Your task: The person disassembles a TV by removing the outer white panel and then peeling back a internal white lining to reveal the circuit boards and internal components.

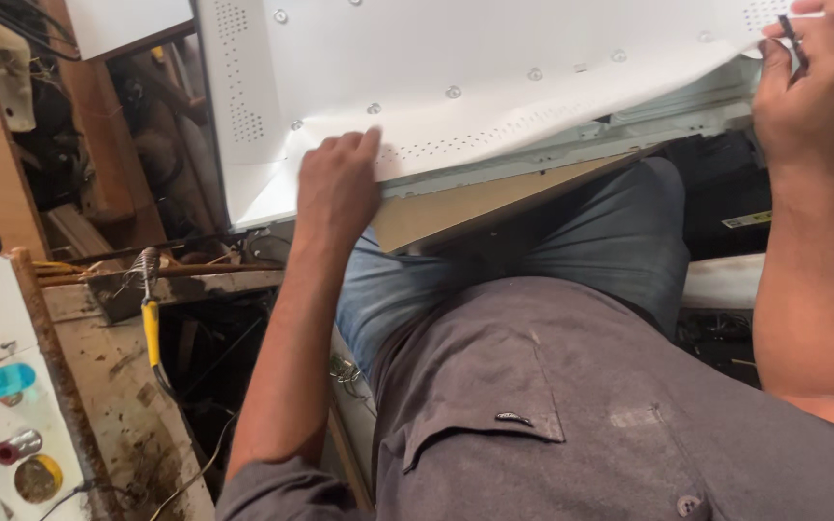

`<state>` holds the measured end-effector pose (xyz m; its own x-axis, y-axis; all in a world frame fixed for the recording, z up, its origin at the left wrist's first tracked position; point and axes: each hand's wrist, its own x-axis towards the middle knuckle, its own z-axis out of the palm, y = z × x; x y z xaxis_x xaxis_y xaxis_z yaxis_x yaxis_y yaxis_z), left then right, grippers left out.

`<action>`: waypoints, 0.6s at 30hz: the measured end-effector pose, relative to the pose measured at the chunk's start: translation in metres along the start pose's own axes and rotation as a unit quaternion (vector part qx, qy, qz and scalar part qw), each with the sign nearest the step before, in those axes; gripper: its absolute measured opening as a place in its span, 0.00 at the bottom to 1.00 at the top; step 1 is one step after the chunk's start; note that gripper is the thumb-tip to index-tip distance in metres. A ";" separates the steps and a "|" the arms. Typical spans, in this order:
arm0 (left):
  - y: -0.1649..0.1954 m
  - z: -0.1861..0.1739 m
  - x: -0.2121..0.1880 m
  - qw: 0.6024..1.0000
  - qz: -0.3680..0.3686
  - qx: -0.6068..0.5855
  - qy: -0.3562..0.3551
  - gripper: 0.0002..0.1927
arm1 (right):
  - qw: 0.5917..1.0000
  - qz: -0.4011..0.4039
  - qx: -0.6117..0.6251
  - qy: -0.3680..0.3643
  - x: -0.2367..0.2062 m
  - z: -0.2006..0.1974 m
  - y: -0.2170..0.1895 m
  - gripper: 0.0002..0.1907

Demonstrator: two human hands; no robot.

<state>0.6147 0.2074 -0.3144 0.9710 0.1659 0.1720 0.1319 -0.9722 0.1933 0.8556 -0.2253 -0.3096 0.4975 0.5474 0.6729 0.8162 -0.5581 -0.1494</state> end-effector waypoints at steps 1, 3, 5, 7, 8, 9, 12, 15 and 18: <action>-0.005 -0.002 -0.008 1.000 0.003 -0.007 0.028 0.19 | 1.000 0.012 -0.010 -0.015 0.002 0.001 -0.008 0.11; -0.008 -0.004 -0.019 0.996 0.012 -0.022 0.086 0.14 | 0.998 0.030 0.014 -0.045 0.006 0.002 -0.024 0.17; -0.003 -0.002 -0.022 0.995 0.019 0.036 0.094 0.15 | 0.997 -0.018 0.017 -0.068 0.005 0.009 -0.043 0.23; 0.004 0.000 -0.026 0.993 0.017 0.060 0.105 0.15 | 0.994 -0.049 -0.008 -0.100 0.003 0.014 -0.055 0.20; 0.008 0.000 -0.029 0.992 0.012 0.055 0.112 0.15 | 0.992 -0.026 -0.001 -0.126 -0.001 0.018 -0.061 0.14; 0.012 -0.002 -0.034 0.992 0.009 0.049 0.119 0.14 | 0.988 -0.002 0.006 -0.151 -0.002 0.018 -0.063 0.12; 0.024 -0.015 -0.053 0.996 0.011 -0.003 0.085 0.14 | 0.988 -0.009 0.000 -0.156 -0.006 0.008 -0.061 0.16; 0.029 -0.042 -0.071 0.996 0.024 -0.023 0.078 0.14 | 0.978 0.005 0.012 -0.207 -0.001 -0.012 -0.059 0.11; 0.019 -0.076 -0.088 0.997 -0.051 0.007 0.064 0.15 | 0.982 0.007 0.034 -0.187 0.010 -0.030 -0.063 0.14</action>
<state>0.5164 0.1869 -0.2527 0.9189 0.2833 0.2744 0.2329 -0.9512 0.2022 0.7998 -0.2034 -0.2718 0.5712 0.7378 0.3597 0.8202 -0.5308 -0.2135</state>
